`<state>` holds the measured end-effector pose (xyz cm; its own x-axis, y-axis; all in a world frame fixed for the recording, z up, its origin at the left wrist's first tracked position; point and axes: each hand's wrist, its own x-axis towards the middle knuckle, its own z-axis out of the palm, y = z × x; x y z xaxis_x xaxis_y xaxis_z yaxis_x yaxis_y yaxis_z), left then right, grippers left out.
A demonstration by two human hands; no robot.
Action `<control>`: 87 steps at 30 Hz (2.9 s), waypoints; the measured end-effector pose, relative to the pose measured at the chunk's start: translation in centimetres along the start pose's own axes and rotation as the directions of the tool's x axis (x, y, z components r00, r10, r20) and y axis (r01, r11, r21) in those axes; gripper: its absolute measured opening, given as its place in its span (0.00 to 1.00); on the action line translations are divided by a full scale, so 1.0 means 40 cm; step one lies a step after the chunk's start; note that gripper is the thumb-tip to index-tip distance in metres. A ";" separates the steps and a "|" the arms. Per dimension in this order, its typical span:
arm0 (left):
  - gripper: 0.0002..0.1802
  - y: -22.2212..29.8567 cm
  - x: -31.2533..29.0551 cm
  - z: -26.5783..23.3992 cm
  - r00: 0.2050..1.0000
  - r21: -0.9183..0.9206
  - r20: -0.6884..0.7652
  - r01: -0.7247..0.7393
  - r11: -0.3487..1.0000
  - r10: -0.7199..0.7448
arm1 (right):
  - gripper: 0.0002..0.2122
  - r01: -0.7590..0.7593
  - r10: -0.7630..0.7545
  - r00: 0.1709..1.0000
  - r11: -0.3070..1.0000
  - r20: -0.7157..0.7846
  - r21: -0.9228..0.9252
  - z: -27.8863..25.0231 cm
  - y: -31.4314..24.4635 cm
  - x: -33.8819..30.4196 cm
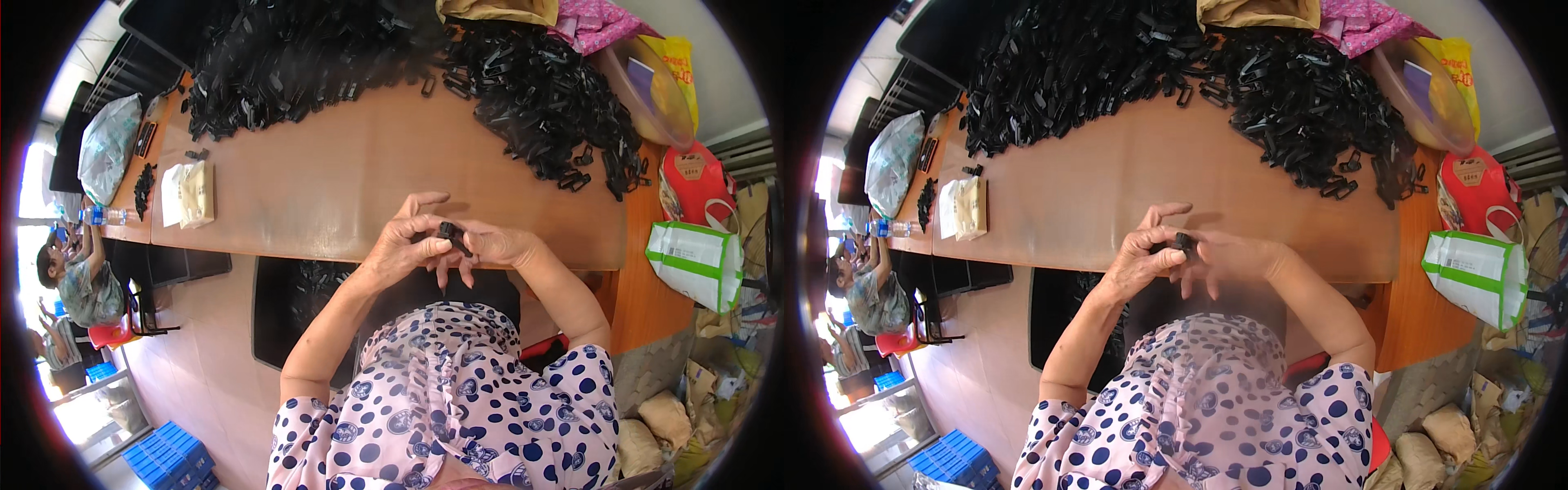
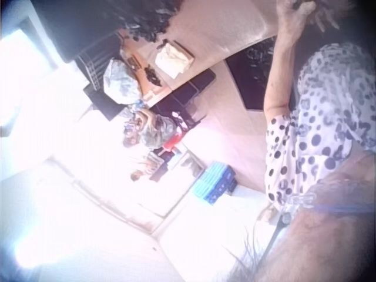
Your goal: The person repeatedly takes plastic buckle parts from the table, snaps them together by hand, and places the assembled buckles into a container below.
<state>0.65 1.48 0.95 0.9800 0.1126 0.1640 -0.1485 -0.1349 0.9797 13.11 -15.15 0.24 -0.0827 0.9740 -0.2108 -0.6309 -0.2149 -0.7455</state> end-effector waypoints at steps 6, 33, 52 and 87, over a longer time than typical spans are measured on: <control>0.17 -0.047 0.046 -0.006 0.950 -0.494 0.123 0.309 0.812 -0.287 | 0.17 0.161 -0.168 0.980 0.985 -0.107 -0.068 -0.009 -0.002 0.022; 0.10 -0.163 0.429 -0.182 0.983 0.940 0.171 -0.182 0.290 0.064 | 0.13 -0.452 -0.571 0.809 -0.454 -0.139 -0.768 -0.298 -0.259 0.254; 0.10 -0.039 -0.027 0.013 0.896 0.064 -0.421 0.180 0.982 -0.137 | 0.07 0.405 -0.428 0.774 0.901 -0.466 -0.156 -0.040 -0.034 0.012; 0.12 0.067 -0.128 0.015 0.945 0.594 -0.057 -0.227 0.772 0.322 | 0.09 -0.200 0.163 0.923 0.977 -0.347 -0.073 0.088 0.005 -0.026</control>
<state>-4.71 -0.05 2.68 0.8710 0.1192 0.4766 -0.2583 -0.7142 0.6506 10.34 -15.96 2.53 0.0887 0.8395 -0.5360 -0.5439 -0.4100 -0.7322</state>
